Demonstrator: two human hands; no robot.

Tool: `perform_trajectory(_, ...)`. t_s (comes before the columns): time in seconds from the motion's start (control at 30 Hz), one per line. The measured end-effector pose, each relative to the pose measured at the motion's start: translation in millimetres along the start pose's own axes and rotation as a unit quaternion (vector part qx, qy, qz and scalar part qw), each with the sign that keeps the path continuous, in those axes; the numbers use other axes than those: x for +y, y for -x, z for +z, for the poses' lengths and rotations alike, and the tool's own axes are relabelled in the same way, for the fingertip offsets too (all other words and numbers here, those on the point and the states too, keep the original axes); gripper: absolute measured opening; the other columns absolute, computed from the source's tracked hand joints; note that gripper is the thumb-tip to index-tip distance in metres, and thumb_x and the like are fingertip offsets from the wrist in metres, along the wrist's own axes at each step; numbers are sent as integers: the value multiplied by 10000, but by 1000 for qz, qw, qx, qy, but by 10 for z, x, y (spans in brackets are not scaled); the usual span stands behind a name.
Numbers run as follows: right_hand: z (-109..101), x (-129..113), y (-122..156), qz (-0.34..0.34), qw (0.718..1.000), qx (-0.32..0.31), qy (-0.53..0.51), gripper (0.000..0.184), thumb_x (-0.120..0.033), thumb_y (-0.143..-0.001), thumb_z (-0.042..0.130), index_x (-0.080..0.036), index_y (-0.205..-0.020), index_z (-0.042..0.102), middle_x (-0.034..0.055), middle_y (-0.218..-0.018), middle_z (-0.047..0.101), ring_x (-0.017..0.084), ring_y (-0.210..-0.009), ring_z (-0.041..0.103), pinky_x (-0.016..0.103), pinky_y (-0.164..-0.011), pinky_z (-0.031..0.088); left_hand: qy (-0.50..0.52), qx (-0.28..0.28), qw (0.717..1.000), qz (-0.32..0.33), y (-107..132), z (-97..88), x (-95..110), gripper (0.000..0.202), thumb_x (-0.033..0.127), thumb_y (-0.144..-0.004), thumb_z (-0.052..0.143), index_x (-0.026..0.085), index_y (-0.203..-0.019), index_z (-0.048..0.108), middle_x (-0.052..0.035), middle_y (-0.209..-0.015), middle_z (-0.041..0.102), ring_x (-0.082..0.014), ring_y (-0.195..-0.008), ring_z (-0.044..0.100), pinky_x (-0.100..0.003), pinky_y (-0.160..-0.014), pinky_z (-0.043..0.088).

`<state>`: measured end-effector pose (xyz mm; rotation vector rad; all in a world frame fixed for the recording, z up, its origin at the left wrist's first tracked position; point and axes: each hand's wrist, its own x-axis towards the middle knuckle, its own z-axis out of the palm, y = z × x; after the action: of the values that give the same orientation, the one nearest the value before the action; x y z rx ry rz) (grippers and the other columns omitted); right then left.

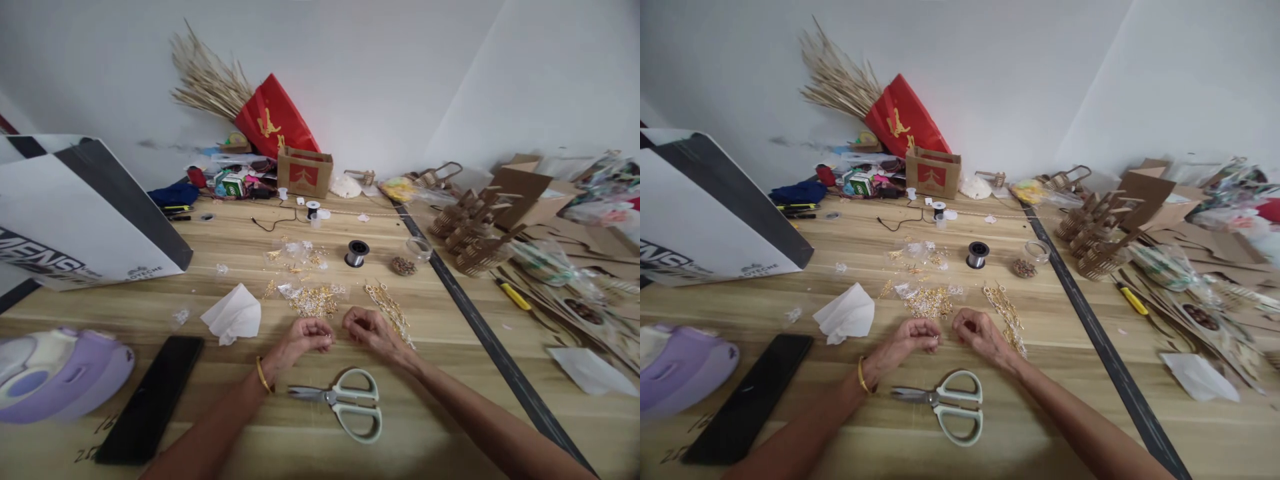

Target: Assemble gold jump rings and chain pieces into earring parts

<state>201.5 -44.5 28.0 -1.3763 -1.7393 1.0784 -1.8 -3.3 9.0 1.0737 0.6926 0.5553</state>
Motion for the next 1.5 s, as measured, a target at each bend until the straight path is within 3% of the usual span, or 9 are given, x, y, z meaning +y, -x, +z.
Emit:
perform_trajectory(0.17, -16, 5, 84, -2, 999, 12, 52, 226, -321, -907, 464, -160, -772, 548, -8, -586, 554, 102, -479, 491, 203, -456, 353, -15, 5, 1000, -5, -11, 2, -8, 352, 340, -549, 810, 100, -761, 663, -25, -614, 662, -118, -555, 594, -250, -587, 469)
perform_trajectory(0.37, 19, -111, 399, -68, 946, 137, 286, 305, -231, -897, 452, -184, -1197, 479, 153, -1219, 485, 133, -635, 562, 295, -590, 452, -15, 42, 999, 25, 4, -10, 27, 286, 359, -644, 745, 94, -724, 672, -50, -661, 678, -117, -561, 587, -241, -570, 465)
perform_trajectory(0.53, 244, -348, 786, -99, 944, -18, 314, 197, -209, -914, 451, -234, -1092, 532, 67, -919, 600, 190, -762, 593, 284, -616, 458, -15, 70, 997, 33, -11, -38, 21, 231, 318, -670, 726, 102, -731, 668, -31, -637, 659, -111, -565, 579, -232, -575, 458)
perform_trajectory(0.63, 405, -435, 892, -84, 937, -76, 330, 323, -210, -853, 551, -229, -1170, 493, 74, -1012, 612, 226, -876, 577, 299, -665, 476, -15, 85, 996, 36, -16, -45, 22, 228, 319, -671, 721, 105, -726, 662, -24, -627, 647, -107, -563, 568, -225, -566, 448)
perform_trajectory(0.9, 461, -413, 895, -81, 916, -91, 383, 549, -83, -775, 534, -239, -1290, 424, 96, -1087, 595, 237, -912, 564, 309, -714, 460, -53, 136, 988, 53, -13, -38, 58, 229, 306, -648, 729, 122, -734, 623, -52, -706, 699, -105, -563, 539, -227, -563, 422)
perform_trajectory(1.1, 431, -385, 891, -43, 911, -112, 393, 666, -56, -687, 550, -244, -1313, 423, 99, -1077, 599, 246, -896, 566, 335, -750, 452, -88, 160, 979, 95, 9, -42, 103, 158, 279, -686, 698, 145, -708, 618, -24, -703, 690, -150, -706, 604, -262, -721, 446)
perform_trajectory(1.27, 289, -446, 913, 14, 950, -146, 277, 457, -115, -675, 584, -254, -1111, 584, 62, -944, 625, 216, -801, 585, 289, -682, 446, -66, 169, 980, 81, 11, -28, 119, 162, 276, -674, 713, 143, -705, 625, -21, -691, 691, -153, -702, 618, -267, -727, 456)
perform_trajectory(1.4, 196, -364, 916, 95, 987, -127, -26, 327, -222, -745, 613, -274, -1069, 620, 20, -806, 620, 165, -695, 570, 263, -638, 447, -23, 180, 981, 71, -21, -43, 84, 205, 288, -650, 737, 131, -751, 652, -31, -716, 698, -155, -702, 628, -271, -714, 475)
perform_trajectory(1.5, 232, -210, 905, 129, 912, -160, -356, 495, -354, -688, 726, -258, -1149, 575, 35, -843, 617, 151, -662, 575, 269, -602, 460, -5, 179, 981, 79, -46, -61, 50, 211, 288, -644, 746, 127, -755, 666, -30, -722, 702, -140, -682, 617, -259, -689, 480)
